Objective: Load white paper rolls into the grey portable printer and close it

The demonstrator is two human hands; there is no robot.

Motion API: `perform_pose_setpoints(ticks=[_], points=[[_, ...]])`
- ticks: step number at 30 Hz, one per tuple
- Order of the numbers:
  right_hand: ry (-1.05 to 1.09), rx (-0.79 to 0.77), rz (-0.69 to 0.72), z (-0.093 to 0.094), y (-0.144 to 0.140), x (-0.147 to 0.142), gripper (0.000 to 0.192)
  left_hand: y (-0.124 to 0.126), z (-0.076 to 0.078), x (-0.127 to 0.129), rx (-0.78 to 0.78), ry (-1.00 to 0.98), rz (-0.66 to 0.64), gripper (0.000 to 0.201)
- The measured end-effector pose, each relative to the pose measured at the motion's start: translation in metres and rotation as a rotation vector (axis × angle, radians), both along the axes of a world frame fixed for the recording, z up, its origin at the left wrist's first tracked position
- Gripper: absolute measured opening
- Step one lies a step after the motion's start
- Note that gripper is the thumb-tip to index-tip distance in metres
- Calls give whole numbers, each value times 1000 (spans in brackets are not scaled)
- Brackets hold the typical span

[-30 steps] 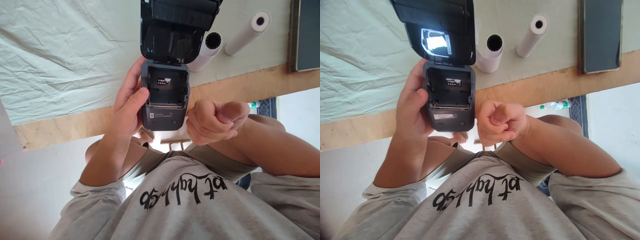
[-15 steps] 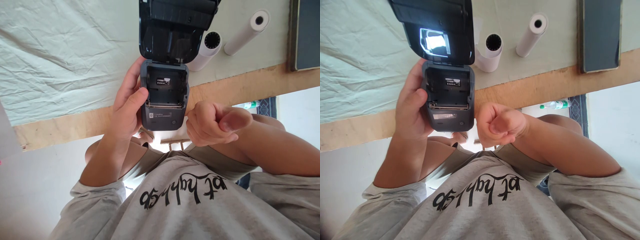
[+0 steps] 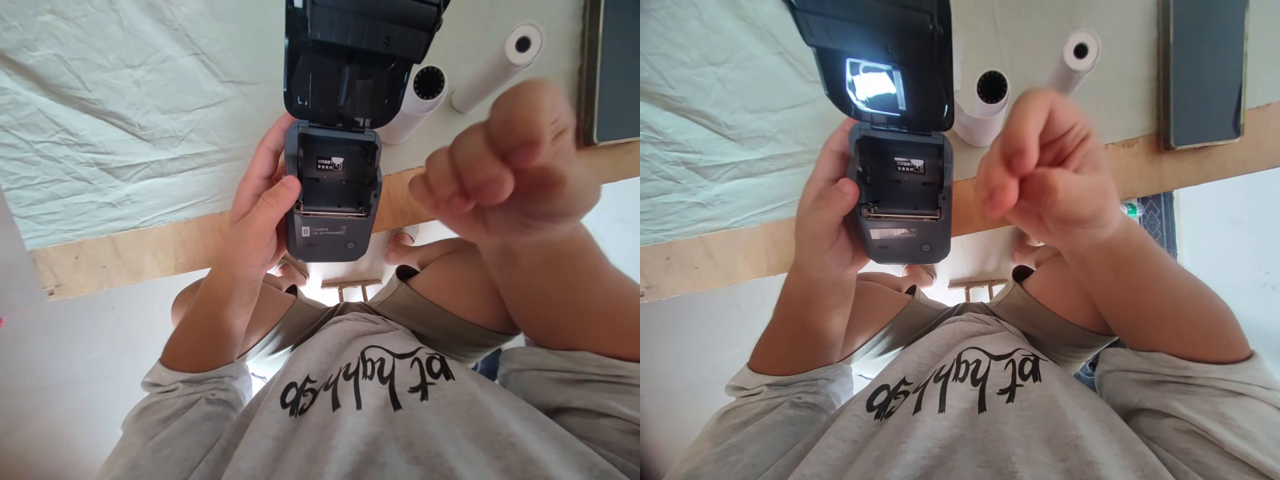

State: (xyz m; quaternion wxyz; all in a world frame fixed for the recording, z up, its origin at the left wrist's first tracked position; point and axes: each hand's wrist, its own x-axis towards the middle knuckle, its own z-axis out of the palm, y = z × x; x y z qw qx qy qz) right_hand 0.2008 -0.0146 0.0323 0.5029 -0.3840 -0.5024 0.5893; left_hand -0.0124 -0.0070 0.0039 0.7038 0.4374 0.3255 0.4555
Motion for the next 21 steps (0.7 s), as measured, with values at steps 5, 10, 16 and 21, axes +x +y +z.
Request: perform_pose_setpoints(ticks=[5, 10, 16, 21], points=[[-406, 319, -446, 3, 5, 15, 30, 1, 2, -3, -41, 50, -32, 42], [-853, 453, -401, -4, 2, 15, 35, 0, 3, -1, -52, 72, -12, 43], [-1051, 319, -237, -19, 11, 7, 54, -1, 3, 2, -25, 68, 27, 37], [-1023, 313, -272, -26, 21, 6, 44, -1, 5, -1, -32, 102, -4, 40]])
